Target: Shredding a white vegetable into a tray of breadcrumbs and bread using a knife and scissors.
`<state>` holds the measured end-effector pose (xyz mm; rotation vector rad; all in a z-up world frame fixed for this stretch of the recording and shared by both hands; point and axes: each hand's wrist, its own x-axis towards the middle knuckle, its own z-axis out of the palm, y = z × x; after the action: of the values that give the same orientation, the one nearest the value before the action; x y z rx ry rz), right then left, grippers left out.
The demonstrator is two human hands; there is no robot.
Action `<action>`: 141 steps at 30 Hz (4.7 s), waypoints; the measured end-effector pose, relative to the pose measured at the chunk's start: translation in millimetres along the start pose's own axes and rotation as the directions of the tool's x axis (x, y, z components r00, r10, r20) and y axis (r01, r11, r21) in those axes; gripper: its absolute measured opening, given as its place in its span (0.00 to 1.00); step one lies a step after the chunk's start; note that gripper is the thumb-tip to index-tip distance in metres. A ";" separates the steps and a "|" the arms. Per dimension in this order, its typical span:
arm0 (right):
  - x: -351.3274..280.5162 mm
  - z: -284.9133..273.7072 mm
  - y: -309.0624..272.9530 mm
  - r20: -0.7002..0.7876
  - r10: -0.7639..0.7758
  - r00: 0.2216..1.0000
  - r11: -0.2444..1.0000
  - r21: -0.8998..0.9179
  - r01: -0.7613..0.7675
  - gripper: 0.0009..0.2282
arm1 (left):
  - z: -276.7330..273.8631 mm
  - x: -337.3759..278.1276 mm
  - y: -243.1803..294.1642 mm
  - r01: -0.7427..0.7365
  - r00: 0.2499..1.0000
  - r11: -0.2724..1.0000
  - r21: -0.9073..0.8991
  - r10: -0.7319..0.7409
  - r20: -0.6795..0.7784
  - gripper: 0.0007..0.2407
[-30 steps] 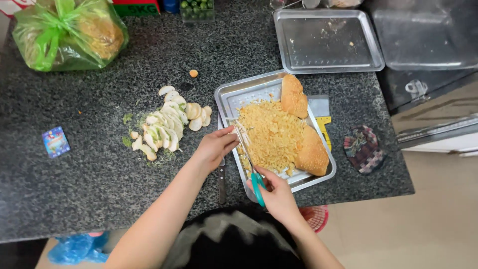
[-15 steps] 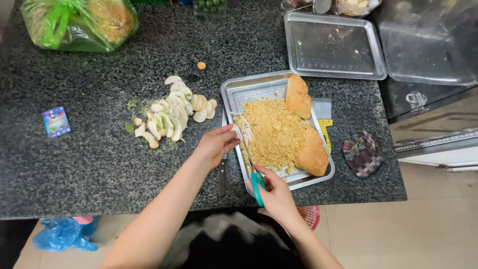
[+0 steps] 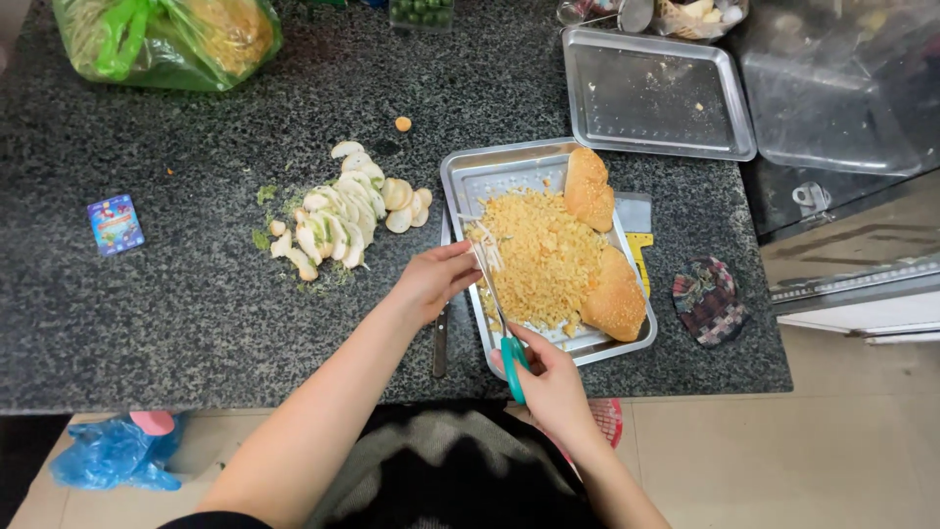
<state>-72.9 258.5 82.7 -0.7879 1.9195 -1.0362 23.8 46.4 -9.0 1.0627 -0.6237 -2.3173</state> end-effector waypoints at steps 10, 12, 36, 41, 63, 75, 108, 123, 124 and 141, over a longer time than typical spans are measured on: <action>2.7 -1.4 15.6 0.005 -0.027 1.000 1.000 0.012 0.027 0.22 | -6.0 -1.0 -5.7 -0.014 1.000 0.998 -0.068 0.014 0.009 0.15; 0.3 -2.6 9.8 0.005 -0.036 0.999 0.999 -0.020 0.036 0.22 | 2.2 -11.3 1.6 0.009 1.000 1.000 -0.019 -0.010 -0.015 0.16; -3.0 -4.5 12.3 -0.016 -0.072 0.997 0.995 -0.073 0.070 0.23 | -0.3 -2.9 -12.7 -0.006 0.999 0.995 -0.104 0.003 -0.033 0.16; -5.1 -9.0 11.9 -0.004 -0.056 0.998 0.996 -0.077 0.055 0.22 | 5.8 -8.8 -9.1 -0.006 0.999 0.996 -0.088 0.002 -0.037 0.14; -3.2 -16.9 22.9 0.016 -0.052 0.999 0.995 -0.087 0.053 0.23 | 1.2 0.7 -21.9 -0.045 0.997 0.997 -0.067 0.041 -0.061 0.12; 2.9 -16.0 19.8 0.032 -0.054 0.998 0.992 -0.116 0.057 0.23 | 4.9 -15.1 -11.7 -0.083 0.994 0.994 -0.065 0.078 -0.072 0.13; 2.6 -10.0 9.6 0.009 -0.044 0.999 0.973 -0.228 0.045 0.26 | 5.5 -9.7 -16.3 -0.085 0.991 0.987 -0.134 0.070 -0.110 0.13; 24.2 -4.9 37.3 0.008 -0.108 0.994 0.989 -0.104 0.108 0.23 | 4.8 -1.7 -12.4 -0.116 0.990 0.967 -0.229 0.094 -0.107 0.14; 25.7 -3.8 38.8 0.010 -0.110 0.994 0.988 -0.104 0.110 0.23 | 5.1 -2.3 -11.1 -0.119 0.989 0.966 -0.228 0.096 -0.109 0.14; 27.6 13.0 24.6 0.023 -0.083 0.996 0.986 -0.144 0.085 0.23 | -10.1 4.6 -3.8 -0.116 0.992 0.953 -0.279 0.095 -0.088 0.14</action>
<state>-78.7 243.2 47.1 -0.9641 1.9787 -0.9444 28.1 44.5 -19.7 0.9508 -0.2991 -2.1831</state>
